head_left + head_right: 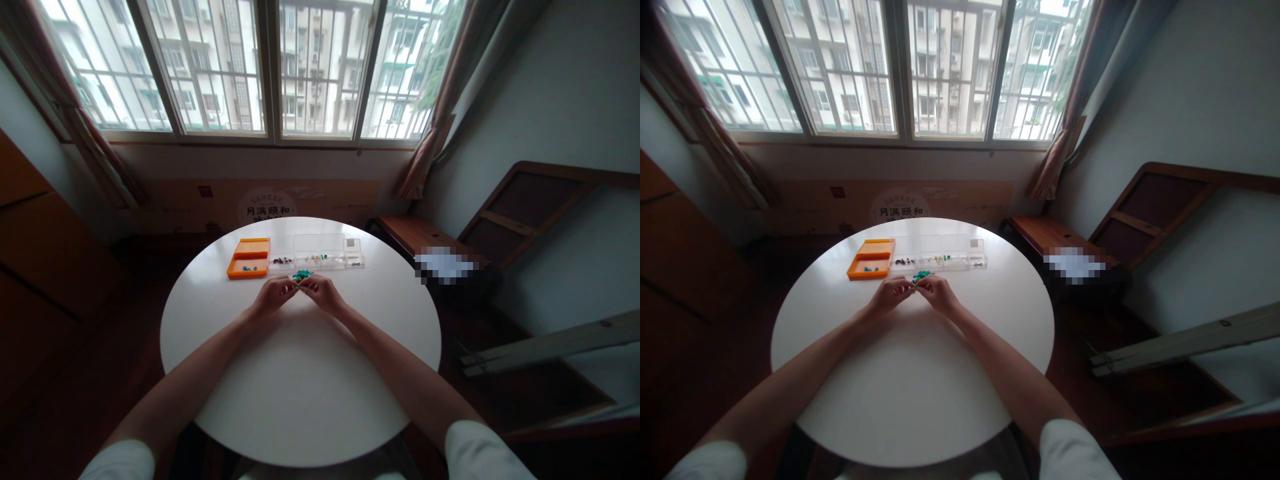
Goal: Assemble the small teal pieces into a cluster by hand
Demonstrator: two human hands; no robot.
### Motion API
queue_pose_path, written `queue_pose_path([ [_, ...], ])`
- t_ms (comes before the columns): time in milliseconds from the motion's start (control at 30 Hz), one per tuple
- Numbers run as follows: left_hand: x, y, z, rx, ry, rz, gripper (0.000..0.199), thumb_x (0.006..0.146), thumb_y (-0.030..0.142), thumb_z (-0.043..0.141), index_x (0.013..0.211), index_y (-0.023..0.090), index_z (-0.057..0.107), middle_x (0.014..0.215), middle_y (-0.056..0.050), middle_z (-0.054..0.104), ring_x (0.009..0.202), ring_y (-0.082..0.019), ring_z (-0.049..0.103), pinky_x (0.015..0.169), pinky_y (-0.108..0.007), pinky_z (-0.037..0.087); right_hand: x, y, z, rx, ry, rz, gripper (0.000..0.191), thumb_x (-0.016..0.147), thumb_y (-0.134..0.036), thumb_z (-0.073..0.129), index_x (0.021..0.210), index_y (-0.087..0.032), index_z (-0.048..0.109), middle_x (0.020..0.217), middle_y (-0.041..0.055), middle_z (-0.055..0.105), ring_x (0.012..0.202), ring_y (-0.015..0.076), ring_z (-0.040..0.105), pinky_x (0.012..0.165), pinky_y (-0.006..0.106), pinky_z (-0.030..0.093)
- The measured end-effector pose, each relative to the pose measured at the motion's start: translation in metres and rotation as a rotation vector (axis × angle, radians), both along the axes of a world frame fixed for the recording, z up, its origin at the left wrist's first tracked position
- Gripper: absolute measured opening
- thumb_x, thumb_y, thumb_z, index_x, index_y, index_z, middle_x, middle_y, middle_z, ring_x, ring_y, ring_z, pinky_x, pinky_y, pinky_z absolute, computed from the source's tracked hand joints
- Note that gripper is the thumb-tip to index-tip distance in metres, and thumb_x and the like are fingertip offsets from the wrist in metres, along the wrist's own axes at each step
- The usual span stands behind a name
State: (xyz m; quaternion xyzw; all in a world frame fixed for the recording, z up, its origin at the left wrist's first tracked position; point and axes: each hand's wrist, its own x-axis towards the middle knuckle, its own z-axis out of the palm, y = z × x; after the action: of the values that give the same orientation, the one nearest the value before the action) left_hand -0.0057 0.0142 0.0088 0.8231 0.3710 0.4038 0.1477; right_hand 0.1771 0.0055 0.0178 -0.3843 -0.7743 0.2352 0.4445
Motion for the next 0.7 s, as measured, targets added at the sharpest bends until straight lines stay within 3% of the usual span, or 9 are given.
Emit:
queue_pose_path([
  [700,0.0005,-0.0007,0.0015,-0.011,-0.012,-0.014,0.017,0.081,0.029,0.059,0.085,0.017,0.07,0.063,0.0,0.058,0.051,-0.006,0.047,0.05,-0.017,0.036,0.0003,0.0002,-0.0004,0.008,-0.016,-0.001,0.015,0.079,-0.027,0.06,0.084,-0.016,0.068,0.074,0.0051,0.066,0.065,0.0139,0.058,0.06,0.024,0.045],
])
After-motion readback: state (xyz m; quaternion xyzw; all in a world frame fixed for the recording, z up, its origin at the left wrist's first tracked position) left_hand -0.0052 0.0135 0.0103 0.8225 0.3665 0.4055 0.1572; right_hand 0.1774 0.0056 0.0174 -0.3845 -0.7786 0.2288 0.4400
